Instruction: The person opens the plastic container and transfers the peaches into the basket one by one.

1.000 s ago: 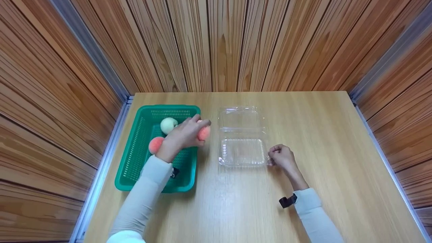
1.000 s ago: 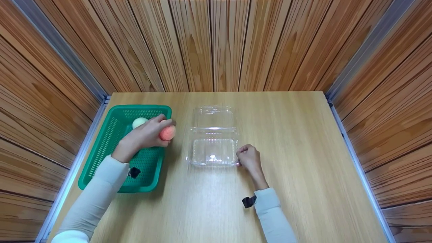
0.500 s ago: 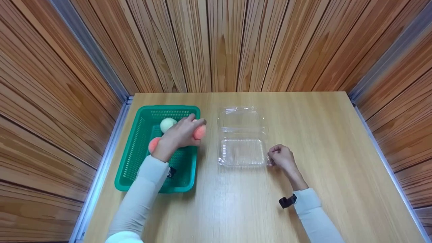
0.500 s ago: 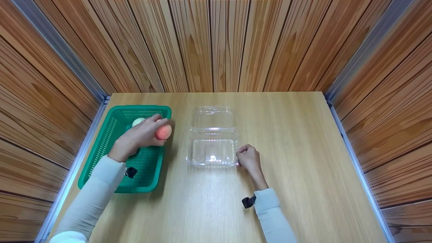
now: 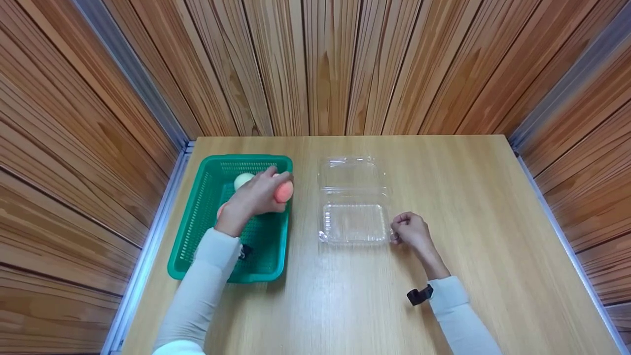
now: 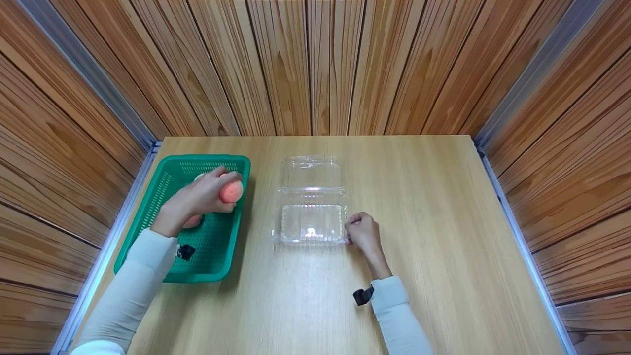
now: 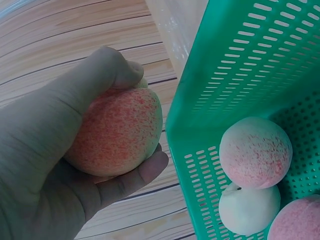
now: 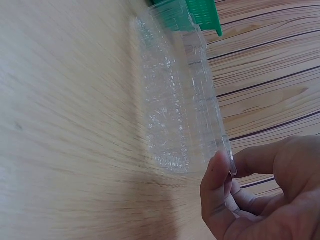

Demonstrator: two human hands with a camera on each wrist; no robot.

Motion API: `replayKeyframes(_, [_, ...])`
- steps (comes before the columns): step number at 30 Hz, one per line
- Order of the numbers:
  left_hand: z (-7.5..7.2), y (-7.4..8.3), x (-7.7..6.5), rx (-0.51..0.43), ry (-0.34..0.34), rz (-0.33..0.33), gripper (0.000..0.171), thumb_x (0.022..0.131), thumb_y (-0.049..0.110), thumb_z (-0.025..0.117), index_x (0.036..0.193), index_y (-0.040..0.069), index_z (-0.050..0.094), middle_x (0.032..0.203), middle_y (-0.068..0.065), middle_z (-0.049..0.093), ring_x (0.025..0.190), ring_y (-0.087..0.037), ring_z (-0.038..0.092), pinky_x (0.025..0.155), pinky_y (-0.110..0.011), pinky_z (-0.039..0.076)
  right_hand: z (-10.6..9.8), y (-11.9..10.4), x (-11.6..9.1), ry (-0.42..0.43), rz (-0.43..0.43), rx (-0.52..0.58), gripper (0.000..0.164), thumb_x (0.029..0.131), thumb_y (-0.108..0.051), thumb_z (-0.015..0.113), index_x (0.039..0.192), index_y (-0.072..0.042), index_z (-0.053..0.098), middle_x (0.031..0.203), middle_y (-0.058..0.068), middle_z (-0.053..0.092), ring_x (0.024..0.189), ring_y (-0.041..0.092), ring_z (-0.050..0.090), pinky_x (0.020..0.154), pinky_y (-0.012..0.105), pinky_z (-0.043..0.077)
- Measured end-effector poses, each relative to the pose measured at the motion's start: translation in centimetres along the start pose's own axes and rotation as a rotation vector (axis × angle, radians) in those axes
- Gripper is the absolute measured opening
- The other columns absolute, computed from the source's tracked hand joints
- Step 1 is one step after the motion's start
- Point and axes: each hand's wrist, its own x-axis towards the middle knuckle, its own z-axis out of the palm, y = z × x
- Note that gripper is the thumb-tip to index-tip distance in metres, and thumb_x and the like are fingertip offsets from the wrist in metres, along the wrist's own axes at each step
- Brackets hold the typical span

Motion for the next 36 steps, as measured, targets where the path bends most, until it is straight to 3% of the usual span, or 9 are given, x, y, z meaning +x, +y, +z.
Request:
replayKeyframes(4, [-0.2,-0.3,-0.3,-0.007,0.002,-0.009,0.064,0.089,0.022,0.082,0.147,0.018,0.056,0.147,-0.023,0.054,0.126,-0.044,0.062,0.095,-0.057,0.061,0.0,0.0,0.0,0.002,-0.006,0.001,0.015,0.098,0.000,0.057,0.111,0.008,0.059,0.081,0.008,0.064,0.064,0.017,0.067,0.058,0.028,0.058])
replayKeyframes(11, [-0.1,-1.0,-0.6,-0.018,0.020,-0.008,0.061,0.088,0.020,0.081,0.144,0.017,0.058,0.136,-0.019,0.057,0.112,-0.036,0.064,0.091,-0.053,0.062,0.1,0.1,0.1,0.004,-0.009,0.007,0.015,0.097,0.001,0.057,0.110,0.008,0.060,0.080,0.006,0.063,0.064,0.015,0.067,0.056,0.024,0.057])
replayKeyframes(22, [0.0,-1.9,-1.2,-0.054,0.023,-0.043,0.060,0.088,0.020,0.083,0.143,0.021,0.060,0.140,-0.016,0.058,0.115,-0.034,0.062,0.094,-0.054,0.061,0.1,0.0,0.1,0.005,-0.001,0.009,0.015,0.098,0.000,0.057,0.111,0.008,0.059,0.080,0.006,0.063,0.065,0.015,0.066,0.057,0.025,0.056])
replayKeyframes(32, [0.6,-2.7,-1.8,-0.102,0.017,-0.077,0.064,0.090,0.021,0.082,0.148,0.024,0.057,0.153,-0.019,0.052,0.125,-0.038,0.061,0.101,-0.058,0.058,0.1,0.0,0.1,0.004,0.000,0.026,0.015,0.098,0.001,0.057,0.110,0.009,0.059,0.082,0.010,0.065,0.064,0.016,0.067,0.056,0.025,0.057])
replayKeyframes(36, [0.6,-3.0,-2.1,-0.094,0.006,-0.086,0.066,0.090,0.022,0.082,0.150,0.023,0.055,0.148,-0.017,0.054,0.122,-0.038,0.060,0.099,-0.058,0.059,0.1,0.2,0.1,0.005,-0.014,0.030,0.015,0.097,0.001,0.058,0.109,0.009,0.060,0.081,0.010,0.065,0.063,0.016,0.068,0.055,0.024,0.056])
